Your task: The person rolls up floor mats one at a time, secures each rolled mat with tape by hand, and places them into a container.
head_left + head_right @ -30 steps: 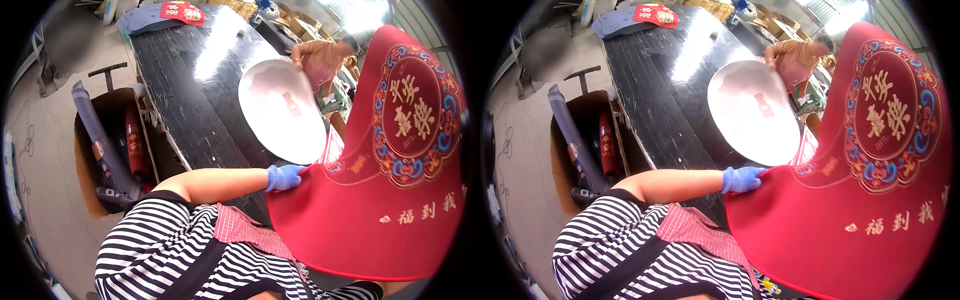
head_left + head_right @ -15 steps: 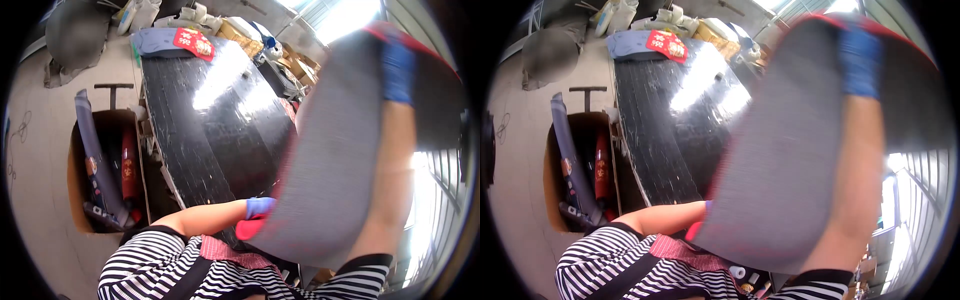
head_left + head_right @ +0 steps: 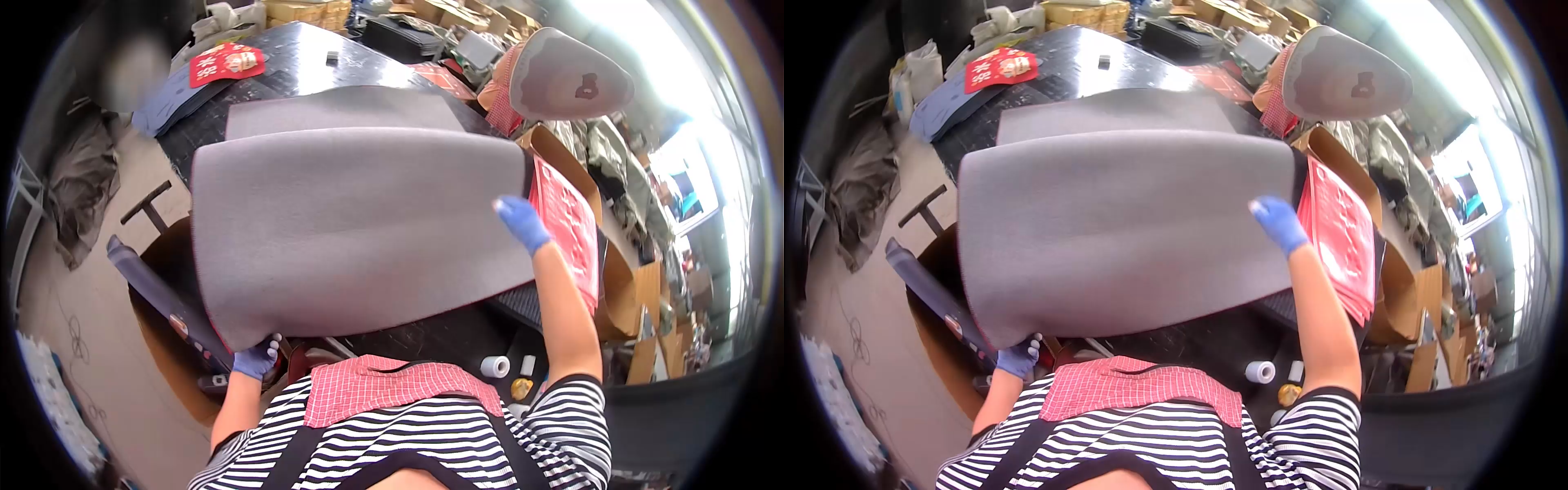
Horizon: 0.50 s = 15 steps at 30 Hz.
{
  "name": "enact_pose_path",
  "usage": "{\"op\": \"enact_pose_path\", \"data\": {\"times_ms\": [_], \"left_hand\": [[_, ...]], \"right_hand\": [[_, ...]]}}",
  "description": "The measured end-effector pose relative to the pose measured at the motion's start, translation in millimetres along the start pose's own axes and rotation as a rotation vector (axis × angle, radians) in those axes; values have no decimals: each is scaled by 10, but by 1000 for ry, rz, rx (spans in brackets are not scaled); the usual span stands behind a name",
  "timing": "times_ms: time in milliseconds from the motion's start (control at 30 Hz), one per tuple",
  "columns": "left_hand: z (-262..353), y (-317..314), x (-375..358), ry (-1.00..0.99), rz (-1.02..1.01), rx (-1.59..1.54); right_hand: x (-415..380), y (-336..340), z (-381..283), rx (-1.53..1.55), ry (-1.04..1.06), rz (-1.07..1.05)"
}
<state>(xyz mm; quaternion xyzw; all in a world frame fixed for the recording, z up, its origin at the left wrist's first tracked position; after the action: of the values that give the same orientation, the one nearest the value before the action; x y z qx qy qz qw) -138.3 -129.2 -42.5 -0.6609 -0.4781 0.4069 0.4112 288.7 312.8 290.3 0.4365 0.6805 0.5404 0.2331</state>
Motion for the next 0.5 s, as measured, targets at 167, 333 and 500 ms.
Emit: {"op": "enact_pose_path", "data": {"times_ms": [167, 333, 500], "left_hand": [[-234, -293, -256, -359, 145, 26], [-321, -1047, -247, -278, -101, 388], [-354, -1696, -281, -525, -90, 742]], "right_hand": [[-1848, -1041, 1249, 385, -837, -336], [-2605, -1911, 883, 1120, -1274, -156], [-2259, -2485, 1030, 1684, -1297, 237]]}}
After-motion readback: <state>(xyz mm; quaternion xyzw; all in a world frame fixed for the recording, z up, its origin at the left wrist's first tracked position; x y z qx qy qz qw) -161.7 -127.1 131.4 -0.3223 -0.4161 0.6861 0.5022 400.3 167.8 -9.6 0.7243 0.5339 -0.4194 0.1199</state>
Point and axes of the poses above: each hand's wrist, its own x-axis towards the middle knuckle, its own y-axis out of the back of the hand, z = x × y, the point moved 6 cm from there along x, towards the middle knuckle, and after that the axes turned 11 degrees about -x, right-handed, at the moved point
